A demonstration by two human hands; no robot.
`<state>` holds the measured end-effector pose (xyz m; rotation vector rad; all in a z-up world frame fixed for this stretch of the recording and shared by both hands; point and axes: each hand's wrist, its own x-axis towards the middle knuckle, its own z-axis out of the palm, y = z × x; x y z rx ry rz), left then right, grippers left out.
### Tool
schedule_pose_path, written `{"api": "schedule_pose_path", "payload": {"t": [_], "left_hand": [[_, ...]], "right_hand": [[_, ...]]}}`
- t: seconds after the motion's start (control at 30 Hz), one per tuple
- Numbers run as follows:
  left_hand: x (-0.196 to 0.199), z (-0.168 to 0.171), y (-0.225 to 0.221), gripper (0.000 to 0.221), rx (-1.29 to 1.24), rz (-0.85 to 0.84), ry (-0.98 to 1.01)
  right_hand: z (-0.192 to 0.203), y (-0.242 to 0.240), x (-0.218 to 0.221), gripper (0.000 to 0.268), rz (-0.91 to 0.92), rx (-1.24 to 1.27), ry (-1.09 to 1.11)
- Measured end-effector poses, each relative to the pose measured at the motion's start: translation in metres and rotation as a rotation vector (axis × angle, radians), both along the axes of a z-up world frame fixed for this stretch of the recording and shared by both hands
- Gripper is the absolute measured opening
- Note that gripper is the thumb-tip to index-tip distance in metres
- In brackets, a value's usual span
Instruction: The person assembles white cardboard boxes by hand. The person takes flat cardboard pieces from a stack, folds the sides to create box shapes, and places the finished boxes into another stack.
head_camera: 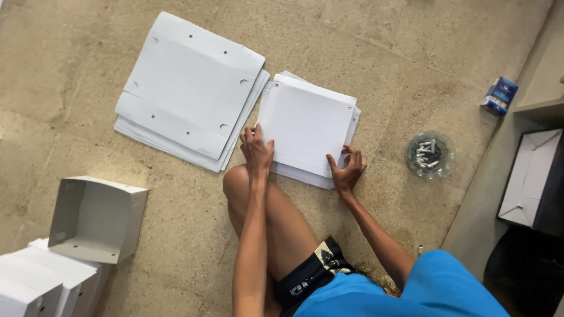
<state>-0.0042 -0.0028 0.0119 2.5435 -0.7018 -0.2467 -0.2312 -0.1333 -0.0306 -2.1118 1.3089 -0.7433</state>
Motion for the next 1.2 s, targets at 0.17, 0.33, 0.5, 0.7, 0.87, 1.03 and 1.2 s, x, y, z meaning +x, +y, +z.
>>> {"api": "schedule_pose_path", "payload": {"t": [0.17, 0.33, 0.5, 0.7, 0.87, 1.03, 1.2], "left_hand": [[0.002, -0.011, 0.000, 0.052, -0.387, 0.029, 0.236], [-0.002, 0.005, 0.008, 0.049, -0.560, 0.076, 0.375], [0.006, 0.005, 0.017, 0.049, -0.779, 0.132, 0.434], [0.010, -0.035, 0.029, 0.054, -0.970, 0.276, 0.293], [-0.026, 0.056, 0.111, 0.065, -1.197, 0.323, 0.707], [-0.042, 0.056, 0.250, 0.086, -1.367, 0.497, 0.616], [-0.120, 0.116, 0.390, 0.080, -1.472, 0.849, 0.534]], "right_hand": [[-0.002, -0.006, -0.002, 0.054, -0.030, 0.144, -0.204], [0.033, -0.011, -0.004, 0.053, 0.002, 0.497, -0.416], [0.094, -0.013, 0.013, 0.058, 0.090, 0.737, -0.609], [0.084, -0.045, 0.032, 0.055, 0.304, 0.551, -0.565], [0.204, 0.018, 0.061, 0.036, 0.590, 0.533, -0.651], [0.213, 0.082, 0.071, 0.041, 1.004, 0.241, -0.487], [0.261, 0.223, 0.083, 0.026, 1.573, -0.052, -0.458]]}}
